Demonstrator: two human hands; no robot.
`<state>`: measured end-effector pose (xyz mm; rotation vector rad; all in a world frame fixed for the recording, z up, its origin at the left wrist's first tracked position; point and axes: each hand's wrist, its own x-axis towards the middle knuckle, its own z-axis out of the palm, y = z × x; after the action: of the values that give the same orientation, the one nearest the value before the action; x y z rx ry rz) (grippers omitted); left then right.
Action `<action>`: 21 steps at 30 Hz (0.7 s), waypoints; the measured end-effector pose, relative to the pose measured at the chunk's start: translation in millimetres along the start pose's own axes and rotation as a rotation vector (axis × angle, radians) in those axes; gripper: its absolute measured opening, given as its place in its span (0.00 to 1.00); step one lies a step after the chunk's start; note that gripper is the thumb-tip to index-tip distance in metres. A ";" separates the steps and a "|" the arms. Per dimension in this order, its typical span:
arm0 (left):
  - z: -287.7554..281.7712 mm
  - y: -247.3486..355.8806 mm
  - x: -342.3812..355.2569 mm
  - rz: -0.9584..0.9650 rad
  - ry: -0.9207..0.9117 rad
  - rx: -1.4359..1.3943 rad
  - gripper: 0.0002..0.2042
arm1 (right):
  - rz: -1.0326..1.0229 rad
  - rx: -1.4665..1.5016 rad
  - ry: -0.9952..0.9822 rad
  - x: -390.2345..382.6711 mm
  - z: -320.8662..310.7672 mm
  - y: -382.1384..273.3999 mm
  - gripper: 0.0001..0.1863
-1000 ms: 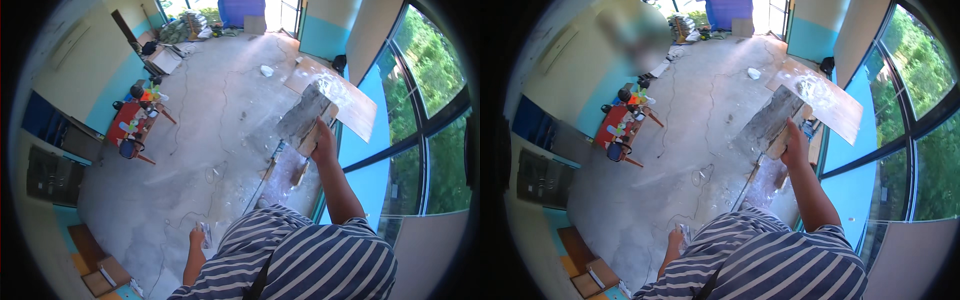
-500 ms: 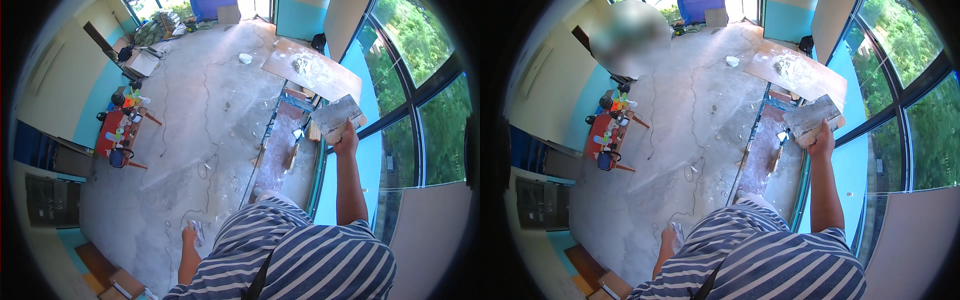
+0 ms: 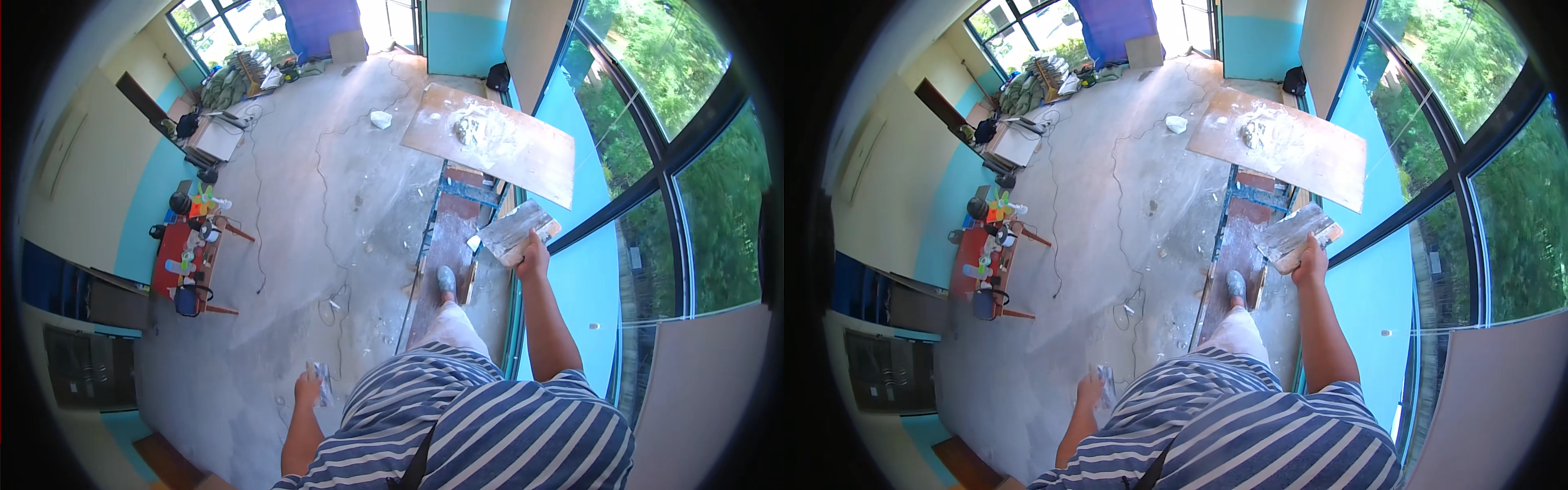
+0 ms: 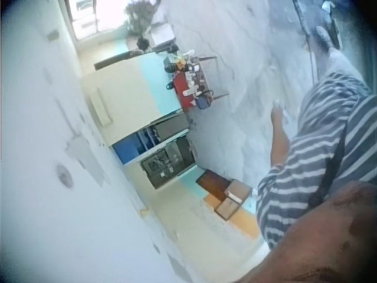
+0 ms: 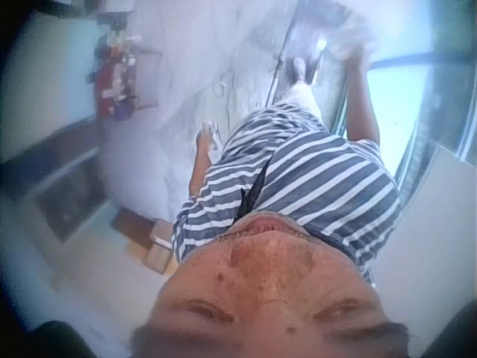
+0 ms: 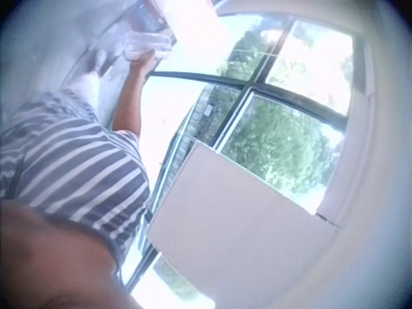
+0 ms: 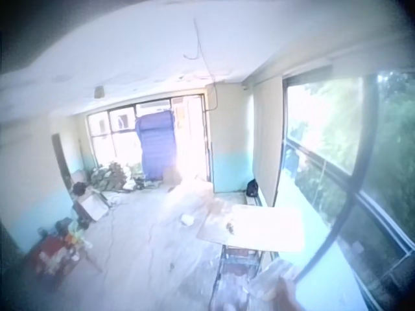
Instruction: The person applies plaster to the ceiling using putty knives, then sets the tools onto a wooden board. Afterward, the person unrolls and applies tape to the ceiling using a utility knife and a roll of tape.
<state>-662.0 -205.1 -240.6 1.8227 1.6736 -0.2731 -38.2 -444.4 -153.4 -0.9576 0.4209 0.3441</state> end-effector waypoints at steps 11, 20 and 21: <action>8.9 376.7 166.6 0.390 -0.230 0.063 0.28 | -0.001 -0.231 0.017 181.1 92.8 17.2 0.29; 48.5 687.4 221.7 0.825 -0.207 0.098 0.24 | 0.028 -0.375 0.085 317.2 129.6 46.3 0.24; 49.0 712.6 222.8 0.831 -0.207 0.121 0.24 | 0.040 -0.352 0.082 319.5 141.2 50.5 0.23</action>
<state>65.1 -39.8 -179.2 2.3105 0.6732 -0.1866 242.5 -267.9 -274.2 -1.3109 0.4633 0.4244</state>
